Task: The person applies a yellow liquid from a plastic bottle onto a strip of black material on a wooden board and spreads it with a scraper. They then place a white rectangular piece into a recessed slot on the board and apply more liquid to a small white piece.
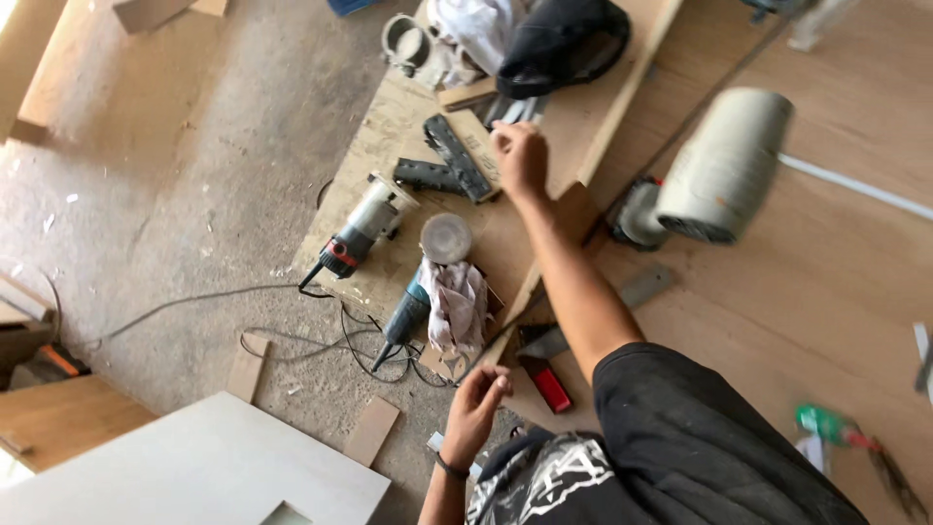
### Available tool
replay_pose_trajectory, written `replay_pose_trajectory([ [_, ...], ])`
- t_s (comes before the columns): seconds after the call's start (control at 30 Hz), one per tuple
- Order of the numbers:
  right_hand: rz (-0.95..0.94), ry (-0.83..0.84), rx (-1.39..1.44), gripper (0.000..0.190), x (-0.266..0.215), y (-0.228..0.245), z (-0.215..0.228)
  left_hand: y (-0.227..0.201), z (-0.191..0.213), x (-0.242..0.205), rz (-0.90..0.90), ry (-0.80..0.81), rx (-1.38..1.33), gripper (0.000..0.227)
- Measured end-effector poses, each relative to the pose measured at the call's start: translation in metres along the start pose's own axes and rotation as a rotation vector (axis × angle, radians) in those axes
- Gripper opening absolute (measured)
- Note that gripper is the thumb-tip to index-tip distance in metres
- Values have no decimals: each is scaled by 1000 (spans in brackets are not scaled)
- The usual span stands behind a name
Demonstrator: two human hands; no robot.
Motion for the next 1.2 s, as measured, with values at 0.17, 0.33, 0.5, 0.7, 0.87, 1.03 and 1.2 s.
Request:
replay_pose_trajectory([
  [0.17, -84, 75, 97, 25, -53, -12, 6, 5, -2, -15, -88, 49, 39, 22],
  [0.33, -262, 154, 347, 24, -119, 9, 55, 13, -3, -51, -41, 69, 13, 25],
  [0.5, -204, 178, 441, 49, -226, 48, 122, 33, -2, -90, -36, 130, -11, 24],
  [0.7, -307, 172, 643, 24, -399, 87, 231, 67, 10, -140, -36, -43, -151, 33],
  [0.87, -314, 214, 570, 27, -500, 72, 271, 64, -14, -158, -11, -30, -190, 51],
  [1.03, -269, 271, 539, 43, -533, 72, 309, 104, -19, -121, -138, 0, -142, 29],
  [1.2, -271, 282, 553, 46, -566, 65, 352, 91, -8, -50, -387, -26, 293, 31],
])
Point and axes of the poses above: each hand's wrist, its own x-axis towards the middle knuckle, its own z-axis out of the back of the hand, y = z × x, the point moved 7 cm from there along x, towards the middle knuckle, and after that the axes turned 12 degrees about -z, right-handed, at the moved point
